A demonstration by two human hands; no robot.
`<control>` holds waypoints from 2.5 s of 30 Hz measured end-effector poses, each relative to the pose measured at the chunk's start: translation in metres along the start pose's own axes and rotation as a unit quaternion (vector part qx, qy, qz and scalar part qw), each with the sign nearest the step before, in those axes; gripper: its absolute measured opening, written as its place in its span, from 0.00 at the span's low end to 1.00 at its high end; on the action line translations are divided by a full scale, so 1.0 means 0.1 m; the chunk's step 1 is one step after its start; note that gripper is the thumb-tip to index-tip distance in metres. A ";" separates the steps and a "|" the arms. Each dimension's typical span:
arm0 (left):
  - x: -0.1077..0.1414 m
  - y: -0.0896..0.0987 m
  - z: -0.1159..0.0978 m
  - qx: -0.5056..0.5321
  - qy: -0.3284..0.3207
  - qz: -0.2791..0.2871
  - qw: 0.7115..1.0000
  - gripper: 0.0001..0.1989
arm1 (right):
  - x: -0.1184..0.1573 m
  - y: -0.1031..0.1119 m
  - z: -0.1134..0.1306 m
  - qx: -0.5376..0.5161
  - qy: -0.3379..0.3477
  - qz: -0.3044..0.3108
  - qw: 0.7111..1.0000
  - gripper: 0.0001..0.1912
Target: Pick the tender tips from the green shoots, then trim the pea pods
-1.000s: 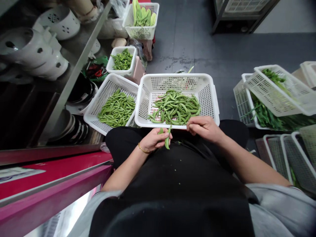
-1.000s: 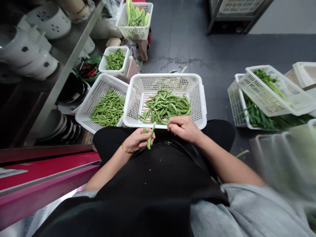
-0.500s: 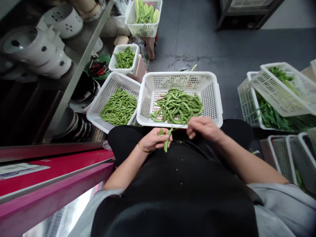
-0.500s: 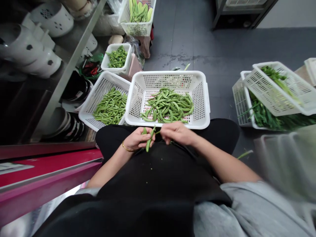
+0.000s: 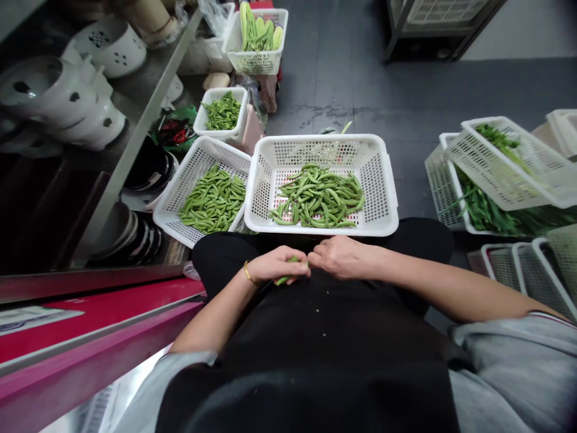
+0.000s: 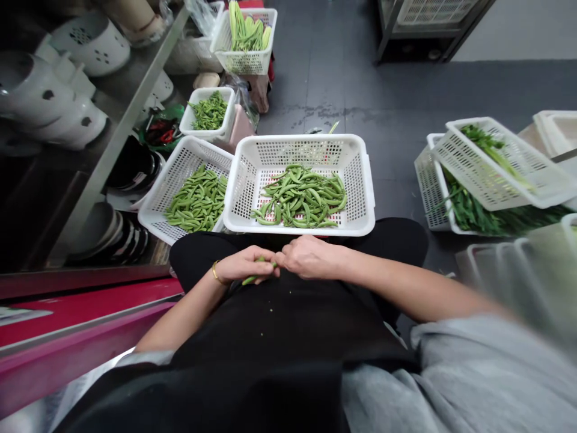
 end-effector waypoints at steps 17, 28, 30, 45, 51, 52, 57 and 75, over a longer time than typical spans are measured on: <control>0.01 0.47 0.03 0.192 -0.252 -0.535 0.783 0.20 | 0.37 -0.04 -0.15 -0.238 -0.119 -0.087 0.960 0.14; -0.11 0.25 -0.05 0.321 -0.190 -0.274 0.886 0.17 | -0.38 -0.34 -1.34 -0.019 -0.492 0.159 0.856 0.23; -0.10 0.27 -0.05 0.285 -0.176 -0.294 0.895 0.16 | -0.48 -0.38 -1.39 -0.028 -0.486 0.166 0.858 0.21; -0.17 0.14 -0.17 0.101 -0.147 -0.284 0.942 0.14 | -0.12 0.35 -0.32 -0.329 -0.201 -0.145 0.911 0.10; -0.08 0.05 -0.22 0.128 -0.110 -0.219 0.961 0.13 | -0.08 0.45 -0.24 -0.195 -0.129 -0.203 0.951 0.10; -0.10 0.04 -0.19 0.140 -0.102 -0.206 0.963 0.12 | -0.10 0.42 -0.21 -0.149 -0.120 -0.194 0.962 0.11; -0.24 0.03 0.00 0.299 -0.094 -0.227 0.922 0.11 | -0.10 0.30 -0.10 -0.020 -0.144 -0.254 0.956 0.15; -0.12 -0.02 0.02 0.139 -0.213 -0.429 0.867 0.13 | -0.07 0.11 -0.25 -0.368 -0.246 -0.254 0.860 0.15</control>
Point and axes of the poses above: each hand's wrist, its own x-axis away from the middle knuckle, its own y-axis out of the back of the hand, z = x × y, the point moved 2 cm from there along -x, towards the middle knuckle, and after that the axes turned 10 degrees about -y, right-handed, at the moved point
